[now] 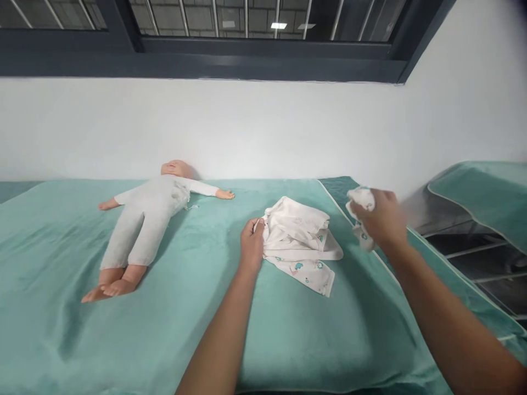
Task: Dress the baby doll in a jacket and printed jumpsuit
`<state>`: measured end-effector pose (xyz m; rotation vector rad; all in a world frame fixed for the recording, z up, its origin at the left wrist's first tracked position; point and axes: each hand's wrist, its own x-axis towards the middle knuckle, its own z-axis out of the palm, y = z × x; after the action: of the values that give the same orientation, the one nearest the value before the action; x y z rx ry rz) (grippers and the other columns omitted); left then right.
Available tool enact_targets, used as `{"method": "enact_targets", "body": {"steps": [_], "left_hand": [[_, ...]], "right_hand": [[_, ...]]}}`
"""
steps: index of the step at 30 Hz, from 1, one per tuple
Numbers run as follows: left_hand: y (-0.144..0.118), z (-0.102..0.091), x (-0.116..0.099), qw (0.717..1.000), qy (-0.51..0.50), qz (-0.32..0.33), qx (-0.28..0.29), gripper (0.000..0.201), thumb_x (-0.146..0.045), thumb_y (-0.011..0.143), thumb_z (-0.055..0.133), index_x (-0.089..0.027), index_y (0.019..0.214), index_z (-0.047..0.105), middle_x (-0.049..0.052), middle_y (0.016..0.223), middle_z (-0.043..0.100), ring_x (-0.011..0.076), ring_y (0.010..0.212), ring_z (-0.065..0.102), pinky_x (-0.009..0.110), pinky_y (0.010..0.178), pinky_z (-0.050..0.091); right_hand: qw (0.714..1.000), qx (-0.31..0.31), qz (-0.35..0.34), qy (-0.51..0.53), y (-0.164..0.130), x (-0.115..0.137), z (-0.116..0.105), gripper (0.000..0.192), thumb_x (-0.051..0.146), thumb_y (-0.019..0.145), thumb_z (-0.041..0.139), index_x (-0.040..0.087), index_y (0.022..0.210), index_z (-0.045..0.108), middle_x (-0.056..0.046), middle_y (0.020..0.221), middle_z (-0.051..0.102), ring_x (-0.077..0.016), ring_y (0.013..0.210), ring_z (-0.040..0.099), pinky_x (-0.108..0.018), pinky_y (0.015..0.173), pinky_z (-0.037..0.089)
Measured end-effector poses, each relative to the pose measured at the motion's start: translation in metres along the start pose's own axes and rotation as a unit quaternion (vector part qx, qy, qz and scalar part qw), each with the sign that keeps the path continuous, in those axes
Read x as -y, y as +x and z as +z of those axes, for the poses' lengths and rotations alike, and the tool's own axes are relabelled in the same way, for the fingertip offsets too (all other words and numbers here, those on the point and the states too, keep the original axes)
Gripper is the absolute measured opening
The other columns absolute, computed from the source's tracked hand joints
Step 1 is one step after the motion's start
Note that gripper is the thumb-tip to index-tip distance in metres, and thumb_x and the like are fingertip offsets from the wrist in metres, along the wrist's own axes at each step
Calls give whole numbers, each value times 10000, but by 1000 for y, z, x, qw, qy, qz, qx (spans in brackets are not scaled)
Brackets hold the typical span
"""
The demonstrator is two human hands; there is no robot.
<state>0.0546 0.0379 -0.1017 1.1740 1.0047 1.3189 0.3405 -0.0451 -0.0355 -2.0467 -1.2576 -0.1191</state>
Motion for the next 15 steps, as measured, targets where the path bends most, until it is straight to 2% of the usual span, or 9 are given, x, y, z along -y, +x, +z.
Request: {"method": "enact_targets", "body": {"steps": [1,3,4,7,11,13,15], "left_hand": [[0,0,0,1000,3,0,-2,265,-436,830,596,-180,766,627,-23,704,548,123,687,470,217,638,364],[0,-1,0,1000,11,-2,-3,272,-442,833,593,-179,775,629,-23,705,544,122,685,468,218,638,366],[0,-2,0,1000,16,-4,-3,277,-448,834,592,-179,784,633,-22,710,548,121,688,471,218,640,368],[0,-2,0,999,33,-7,3,282,-453,827,601,-176,828,655,-13,764,592,126,729,505,222,674,392],[1,1,-1,999,45,-5,27,313,-448,808,615,-167,922,692,18,881,670,151,813,567,244,743,430],[3,1,-5,998,42,-9,38,342,-452,802,609,-158,948,702,39,929,695,169,844,591,261,764,445],[4,0,-17,998,42,-13,51,342,-446,787,621,-146,923,713,51,936,711,186,860,608,277,784,455]], "right_hand": [[995,45,17,-91,0,-14,10,508,521,854,532,197,1244,566,-208,1358,480,-362,1109,531,-478,872,398],[976,79,30,-202,-4,-36,32,501,515,901,449,165,1240,568,-219,1314,521,-388,1166,503,-514,899,384],[968,95,26,-229,-6,-44,41,511,521,915,419,156,1242,565,-218,1299,535,-387,1167,504,-511,896,391],[961,81,7,-265,-12,-56,58,529,528,941,363,149,1257,554,-204,1286,555,-374,1164,512,-503,911,402],[960,14,-28,-277,-19,-53,62,506,469,959,366,132,1305,517,-213,1386,488,-371,1264,447,-557,1013,339],[963,-11,-62,-261,-21,-41,58,515,442,955,396,110,1339,483,-230,1476,390,-381,1359,345,-605,1073,258],[973,6,-113,-200,-21,-20,51,544,432,945,427,99,1375,447,-228,1506,354,-364,1402,293,-592,1107,236]]}}
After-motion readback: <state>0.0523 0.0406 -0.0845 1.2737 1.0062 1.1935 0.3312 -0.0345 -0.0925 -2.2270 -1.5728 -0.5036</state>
